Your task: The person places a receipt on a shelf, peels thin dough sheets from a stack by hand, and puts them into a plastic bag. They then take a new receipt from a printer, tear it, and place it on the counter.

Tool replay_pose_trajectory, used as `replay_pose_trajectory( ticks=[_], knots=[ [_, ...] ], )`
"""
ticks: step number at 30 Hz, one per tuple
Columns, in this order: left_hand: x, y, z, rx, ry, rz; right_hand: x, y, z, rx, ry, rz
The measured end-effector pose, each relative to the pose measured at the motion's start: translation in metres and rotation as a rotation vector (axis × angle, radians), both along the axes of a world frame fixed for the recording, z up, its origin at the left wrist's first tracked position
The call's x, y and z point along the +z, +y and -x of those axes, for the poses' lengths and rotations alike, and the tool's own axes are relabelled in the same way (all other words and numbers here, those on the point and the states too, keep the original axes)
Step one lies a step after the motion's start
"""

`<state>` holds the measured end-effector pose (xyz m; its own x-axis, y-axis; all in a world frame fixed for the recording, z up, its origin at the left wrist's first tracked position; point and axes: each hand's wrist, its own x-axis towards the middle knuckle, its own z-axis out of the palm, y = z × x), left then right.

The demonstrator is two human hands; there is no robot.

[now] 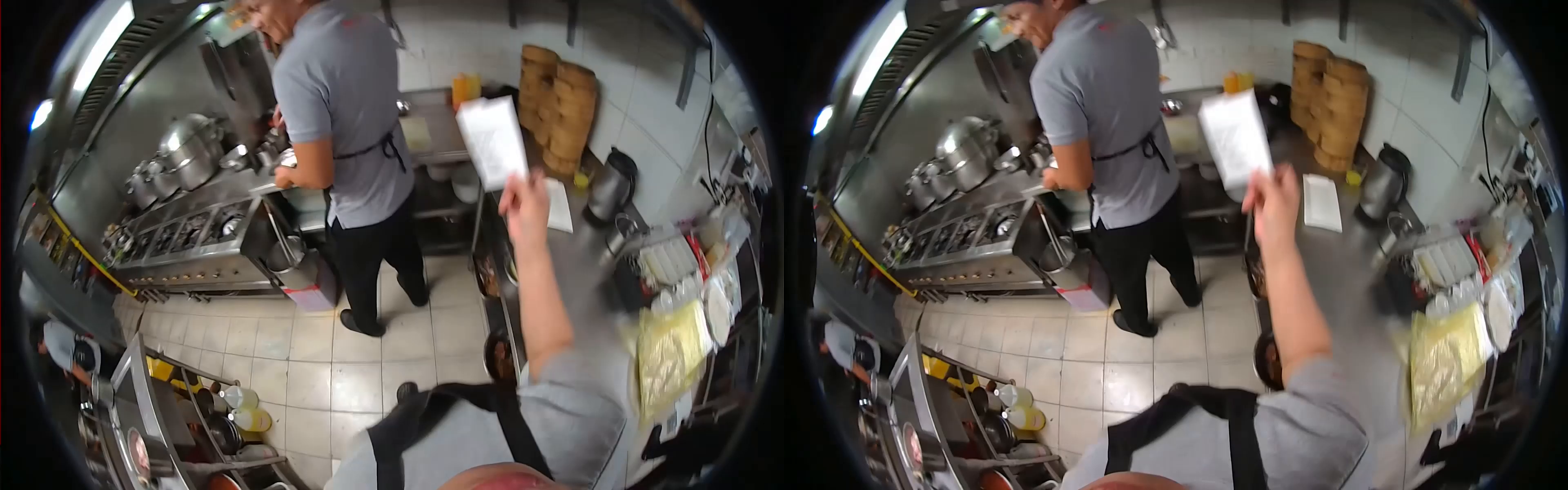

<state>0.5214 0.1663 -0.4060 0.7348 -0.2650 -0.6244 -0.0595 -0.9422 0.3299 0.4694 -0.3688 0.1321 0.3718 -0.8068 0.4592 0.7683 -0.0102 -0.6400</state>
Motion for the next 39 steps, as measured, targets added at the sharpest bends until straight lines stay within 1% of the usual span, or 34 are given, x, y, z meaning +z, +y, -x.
replay_pose_trajectory(
  ticks=[1, 3, 4, 5, 7, 8, 9, 10, 11, 13, 14, 15, 16, 19, 20, 21, 23, 25, 27, 29, 31, 32, 34, 35, 37, 38, 39],
  knots=[
    [-0.003, 0.001, -0.027, -0.057, -0.028, 0.016, 0.017, -0.02, -0.009, -0.063, -0.038, 0.01],
    [-0.002, -0.01, -0.088, -0.142, -0.099, 0.126, 0.05, -0.067, -0.021, -0.069, -0.141, 0.044],
    [0.002, -0.024, -0.12, -0.105, -0.072, 0.259, 0.068, -0.082, -0.026, -0.092, -0.159, 0.011],
    [0.006, -0.045, -0.149, 0.274, 0.29, 0.533, 0.089, -0.097, -0.03, -0.117, -0.189, -0.009],
    [0.035, -0.085, -0.196, 0.262, 0.297, 0.523, 0.113, -0.128, -0.038, -0.226, -0.175, 0.059],
    [0.038, -0.11, -0.214, 0.107, 0.286, 0.467, 0.123, -0.138, -0.039, -0.274, -0.152, 0.088],
    [0.038, -0.132, -0.229, -0.205, 0.234, 0.405, 0.13, -0.145, -0.039, -0.316, -0.128, 0.109],
    [0.033, -0.151, -0.241, -0.714, 0.06, 0.361, 0.138, -0.151, -0.04, -0.353, -0.137, 0.104],
    [0.025, -0.169, -0.249, -1.22, -0.168, 0.439, 0.144, -0.156, -0.039, -0.413, -0.106, 0.111],
    [0.011, -0.209, -0.253, -1.573, -0.252, 0.227, 0.151, -0.171, -0.038, -0.492, -0.073, 0.114],
    [0.003, -0.226, -0.249, -1.467, -0.158, 0.165, 0.155, -0.179, -0.037, -0.516, -0.063, 0.15],
    [-0.002, -0.24, -0.246, -1.304, -0.064, 0.124, 0.162, -0.187, -0.035, -0.538, -0.052, 0.198],
    [0.002, -0.255, -0.243, -1.2, -0.022, 0.092, 0.165, -0.192, -0.033, -0.559, -0.04, 0.209],
    [-0.001, -0.288, -0.242, -1.084, 0.012, 0.04, 0.169, -0.208, -0.03, -0.624, -0.042, 0.24],
    [0.038, -0.297, -0.23, -1.058, 0.014, 0.016, 0.17, -0.209, -0.029, -0.624, -0.045, 0.235],
    [0.04, -0.3, -0.232, -1.038, 0.014, 0.002, 0.167, -0.204, -0.027, -0.63, -0.045, 0.234],
    [0.041, -0.306, -0.237, -1.007, 0.013, -0.02, 0.168, -0.17, -0.014, -0.489, -0.014, 0.289],
    [0.032, -0.317, -0.251, -0.994, -0.011, -0.039, 0.17, -0.102, 0.015, -0.346, 0.012, 0.478],
    [0.033, -0.33, -0.269, -1.01, -0.045, -0.059, 0.185, -0.03, 0.065, -0.665, -0.04, 0.681],
    [0.033, -0.344, -0.281, -1.095, -0.075, -0.102, 0.196, 0.011, 0.146, -1.004, -0.102, 0.92],
    [0.02, -0.367, -0.266, -1.267, -0.079, -0.137, 0.21, 0.089, 0.18, -1.012, 0.019, 1.104],
    [0.014, -0.379, -0.258, -1.361, -0.088, -0.147, 0.208, 0.124, 0.197, -1.126, 0.093, 1.086],
    [0.007, -0.407, -0.243, -1.558, -0.12, -0.162, 0.203, 0.197, 0.22, -1.236, 0.301, 1.217],
    [0.005, -0.418, -0.233, -1.655, -0.136, -0.167, 0.196, 0.237, 0.22, -1.331, 0.37, 1.196],
    [-0.003, -0.438, -0.2, -1.884, -0.148, -0.149, 0.183, 0.309, 0.209, -1.647, 0.432, 1.242],
    [-0.007, -0.447, -0.175, -1.995, -0.138, -0.132, 0.178, 0.354, 0.215, -2.026, 0.482, 1.162],
    [-0.005, -0.449, -0.145, -2.126, -0.126, -0.105, 0.178, 0.39, 0.208, -2.147, 0.41, 1.092]
  ],
)
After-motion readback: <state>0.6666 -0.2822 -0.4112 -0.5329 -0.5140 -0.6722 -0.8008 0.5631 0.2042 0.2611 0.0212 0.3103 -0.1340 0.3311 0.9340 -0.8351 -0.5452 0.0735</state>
